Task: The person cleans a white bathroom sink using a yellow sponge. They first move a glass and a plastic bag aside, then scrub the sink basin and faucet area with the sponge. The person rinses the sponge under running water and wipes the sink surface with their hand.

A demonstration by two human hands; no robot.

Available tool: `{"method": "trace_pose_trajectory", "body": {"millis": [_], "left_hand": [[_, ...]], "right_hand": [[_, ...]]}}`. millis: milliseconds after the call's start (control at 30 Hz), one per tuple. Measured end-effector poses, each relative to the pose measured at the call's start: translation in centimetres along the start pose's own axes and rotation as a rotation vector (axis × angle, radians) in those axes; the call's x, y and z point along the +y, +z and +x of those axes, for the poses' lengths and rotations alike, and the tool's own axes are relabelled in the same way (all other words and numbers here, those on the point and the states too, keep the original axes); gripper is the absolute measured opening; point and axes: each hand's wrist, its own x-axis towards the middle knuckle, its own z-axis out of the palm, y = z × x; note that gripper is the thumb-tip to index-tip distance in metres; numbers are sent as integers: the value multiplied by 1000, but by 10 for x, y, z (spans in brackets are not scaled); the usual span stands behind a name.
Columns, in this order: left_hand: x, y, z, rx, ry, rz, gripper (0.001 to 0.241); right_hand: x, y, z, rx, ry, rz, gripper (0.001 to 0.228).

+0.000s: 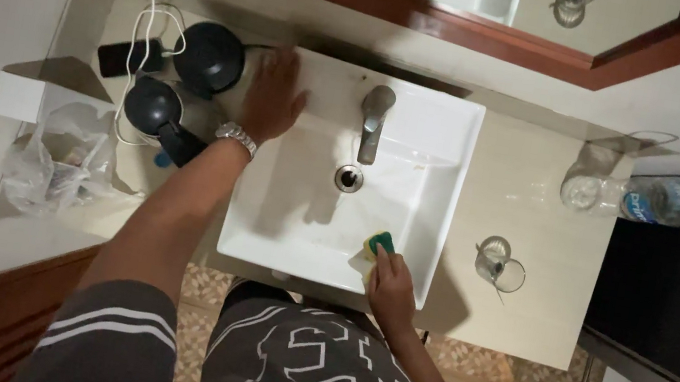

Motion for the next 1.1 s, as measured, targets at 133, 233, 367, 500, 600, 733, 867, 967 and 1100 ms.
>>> {"method": "trace_pose_trajectory", "body": {"millis": [133,233,367,500,600,733,867,967,1100], "left_hand": [[48,-30,-21,-93,-223,103,85],[99,-32,-53,-273,-134,-68,81],[87,32,-63,-407,-43,-349,51],[67,17,4,23,-62,-306,66],[75,-8,37,-124,-113,-32,95],[104,-13,14,-206,21,-143,93],[108,3,-30,-434,182,-83,77],[118,15,-60,-562,216,-148,66],[100,126,-74,-340,-107,-596,52]], "right_hand": [[0,1,-2,-10,10,-15,40],[2,3,-6,6,-7,-29,40],[14,12,-7,-19,-14,-58,43],[6,5,-5,19,-30,-25,41],[-1,0,0,-54,34,24,43],[6,7,-4,5,-18,-11,41],[1,1,-3,29,2,34,40],[-4,-8,-3,13,-6,19,42],[6,1,-5,47,-33,11,43]]}}
